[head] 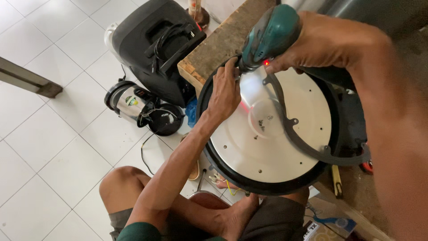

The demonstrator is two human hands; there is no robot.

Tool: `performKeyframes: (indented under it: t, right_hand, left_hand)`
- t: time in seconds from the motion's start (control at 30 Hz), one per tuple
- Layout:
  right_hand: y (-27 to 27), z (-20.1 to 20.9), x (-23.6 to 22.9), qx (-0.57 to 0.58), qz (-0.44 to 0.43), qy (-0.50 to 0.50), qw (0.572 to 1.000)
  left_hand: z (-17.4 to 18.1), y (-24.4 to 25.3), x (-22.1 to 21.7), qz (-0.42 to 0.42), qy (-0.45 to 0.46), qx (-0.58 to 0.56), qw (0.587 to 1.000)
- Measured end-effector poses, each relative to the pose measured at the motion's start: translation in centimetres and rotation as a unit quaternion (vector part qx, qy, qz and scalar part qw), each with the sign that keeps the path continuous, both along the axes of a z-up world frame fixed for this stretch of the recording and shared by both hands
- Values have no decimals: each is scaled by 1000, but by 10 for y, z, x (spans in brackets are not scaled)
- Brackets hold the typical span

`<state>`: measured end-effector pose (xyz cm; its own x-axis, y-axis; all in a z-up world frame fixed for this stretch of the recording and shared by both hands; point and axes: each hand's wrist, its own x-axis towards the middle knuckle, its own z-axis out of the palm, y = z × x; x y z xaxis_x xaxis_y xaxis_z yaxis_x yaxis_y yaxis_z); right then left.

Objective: The person works on the wiring of a small appliance base, using a screwdriver to tighten connections. They then flip the base over and use a power drill to remove screws from a plastic ring attached to the underside.

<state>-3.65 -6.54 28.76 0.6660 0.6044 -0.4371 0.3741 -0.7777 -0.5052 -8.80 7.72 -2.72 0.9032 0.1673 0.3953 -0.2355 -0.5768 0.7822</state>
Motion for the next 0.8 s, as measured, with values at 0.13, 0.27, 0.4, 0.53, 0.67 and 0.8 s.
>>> performKeyframes:
  t: [0.13, 0.27, 0.4, 0.53, 0.67, 0.8]
  right_hand:
    - [-2, -7, 5, -4, -17, -33, 999]
    - [-3, -13, 12, 8, -15, -41, 999]
    - [2, -5, 10, 1, 3, -19, 1000]
    - [2, 4, 8, -1, 3, -28, 1000]
    - [-5, 2, 8, -22, -10, -43, 999]
    - [-13, -3, 5, 22, -31, -35, 999]
  left_hand:
    - [-7, 1, 1, -11, -20, -7, 1000]
    - [1, 5, 1, -4, -21, 8, 1000]
    - [5, 2, -1, 8, 18, 3, 1000]
    - [11, 0, 1, 8, 12, 6, 1000]
    - [-10, -1, 16, 23, 14, 53, 998]
    - [7, -1, 20, 47, 26, 110, 992]
